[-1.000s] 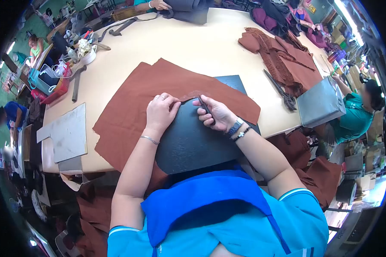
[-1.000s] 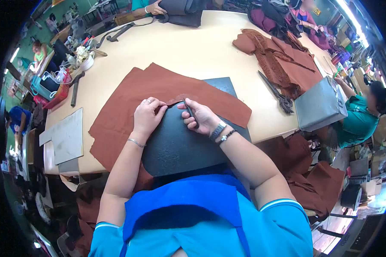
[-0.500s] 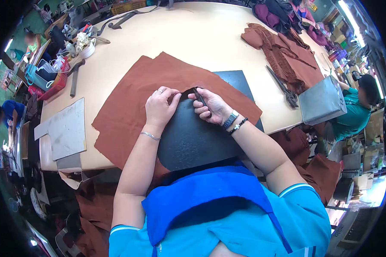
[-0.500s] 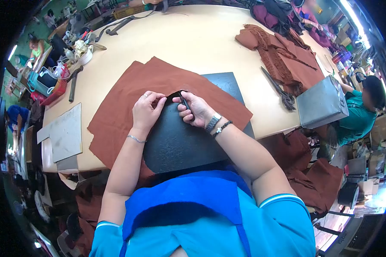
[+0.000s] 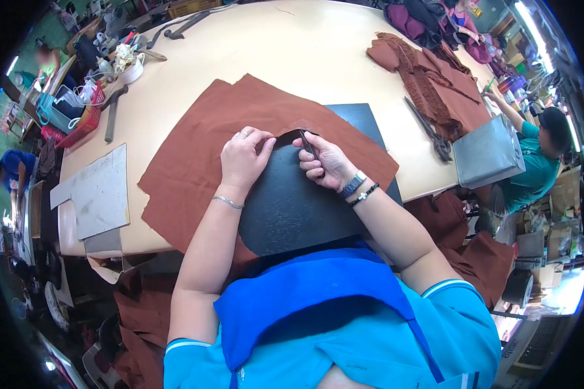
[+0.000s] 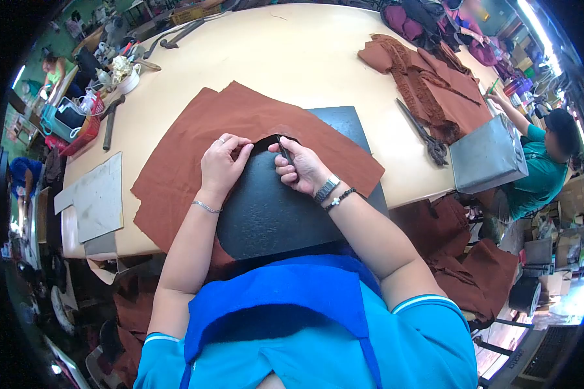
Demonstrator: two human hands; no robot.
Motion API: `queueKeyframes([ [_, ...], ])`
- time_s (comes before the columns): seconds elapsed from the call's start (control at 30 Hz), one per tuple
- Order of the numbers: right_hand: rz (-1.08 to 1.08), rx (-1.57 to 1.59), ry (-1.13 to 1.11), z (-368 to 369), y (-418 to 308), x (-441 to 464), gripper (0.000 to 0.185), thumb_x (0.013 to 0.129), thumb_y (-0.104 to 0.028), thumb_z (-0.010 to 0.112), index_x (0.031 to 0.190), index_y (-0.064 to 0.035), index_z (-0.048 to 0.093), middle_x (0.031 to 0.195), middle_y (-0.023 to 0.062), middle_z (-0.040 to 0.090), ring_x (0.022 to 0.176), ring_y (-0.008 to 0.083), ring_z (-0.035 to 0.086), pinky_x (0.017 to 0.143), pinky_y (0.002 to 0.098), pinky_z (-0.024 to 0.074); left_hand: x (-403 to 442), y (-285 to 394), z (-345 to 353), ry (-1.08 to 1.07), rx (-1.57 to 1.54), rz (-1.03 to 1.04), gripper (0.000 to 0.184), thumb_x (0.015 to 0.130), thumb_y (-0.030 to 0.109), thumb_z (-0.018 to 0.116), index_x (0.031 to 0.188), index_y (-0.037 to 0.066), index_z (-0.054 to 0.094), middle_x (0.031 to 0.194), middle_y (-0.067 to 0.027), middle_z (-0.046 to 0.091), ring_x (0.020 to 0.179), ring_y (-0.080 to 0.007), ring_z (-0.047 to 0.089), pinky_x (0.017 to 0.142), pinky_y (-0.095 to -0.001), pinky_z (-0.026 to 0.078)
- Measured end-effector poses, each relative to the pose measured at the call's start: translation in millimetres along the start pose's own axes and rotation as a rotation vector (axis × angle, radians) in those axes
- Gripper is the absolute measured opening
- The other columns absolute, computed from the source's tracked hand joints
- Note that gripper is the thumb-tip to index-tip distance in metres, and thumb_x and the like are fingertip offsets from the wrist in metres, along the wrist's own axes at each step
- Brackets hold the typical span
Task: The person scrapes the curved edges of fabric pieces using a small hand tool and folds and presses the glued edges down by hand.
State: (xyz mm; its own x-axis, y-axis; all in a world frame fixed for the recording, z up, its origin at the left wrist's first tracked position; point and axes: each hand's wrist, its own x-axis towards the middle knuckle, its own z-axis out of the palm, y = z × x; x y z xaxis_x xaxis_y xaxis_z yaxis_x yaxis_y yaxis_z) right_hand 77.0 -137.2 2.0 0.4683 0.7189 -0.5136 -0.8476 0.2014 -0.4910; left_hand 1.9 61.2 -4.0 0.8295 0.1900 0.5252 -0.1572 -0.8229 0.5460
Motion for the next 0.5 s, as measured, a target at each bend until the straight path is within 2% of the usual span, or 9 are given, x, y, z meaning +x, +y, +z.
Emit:
queueKeyframes([
  [0.17,0.029,0.025,0.008,7,-6,6,0.03,0.107,-0.037,0.042,0.111,-0.0086,0.053,0.067,-0.0038,0.043,0.05,0.0032,0.034,0.039,0.0166,0.0288,0,-1,1,-0.005,0.016,0.005,0.01,0.088,0.02,0.072,0.087,0.01,0.073,0.085,-0.0026,0.068,0.073,-0.0172,0.068,0.066,-0.0313,0.055],
  [0.37,-0.038,-0.056,0.036,1,1,1,0.032,0.107,-0.038,0.042,0.112,-0.008,0.053,0.069,-0.0034,0.045,0.051,0.0032,0.035,0.04,0.0167,0.029,0,-3,2,0.006,0.018,0.015,0.011,0.088,0.021,0.072,0.087,0.011,0.073,0.084,-0.0026,0.067,0.073,-0.0173,0.068,0.066,-0.0318,0.055],
  [0.5,0.027,-0.01,0.033,8,-3,2,0.031,0.107,-0.037,0.042,0.111,-0.0081,0.053,0.069,-0.0032,0.045,0.05,0.0033,0.034,0.039,0.0172,0.028,0,-2,2,0.0,0.031,0.016,0.011,0.088,0.021,0.072,0.087,0.01,0.073,0.084,-0.0023,0.067,0.073,-0.0172,0.068,0.066,-0.032,0.055],
])
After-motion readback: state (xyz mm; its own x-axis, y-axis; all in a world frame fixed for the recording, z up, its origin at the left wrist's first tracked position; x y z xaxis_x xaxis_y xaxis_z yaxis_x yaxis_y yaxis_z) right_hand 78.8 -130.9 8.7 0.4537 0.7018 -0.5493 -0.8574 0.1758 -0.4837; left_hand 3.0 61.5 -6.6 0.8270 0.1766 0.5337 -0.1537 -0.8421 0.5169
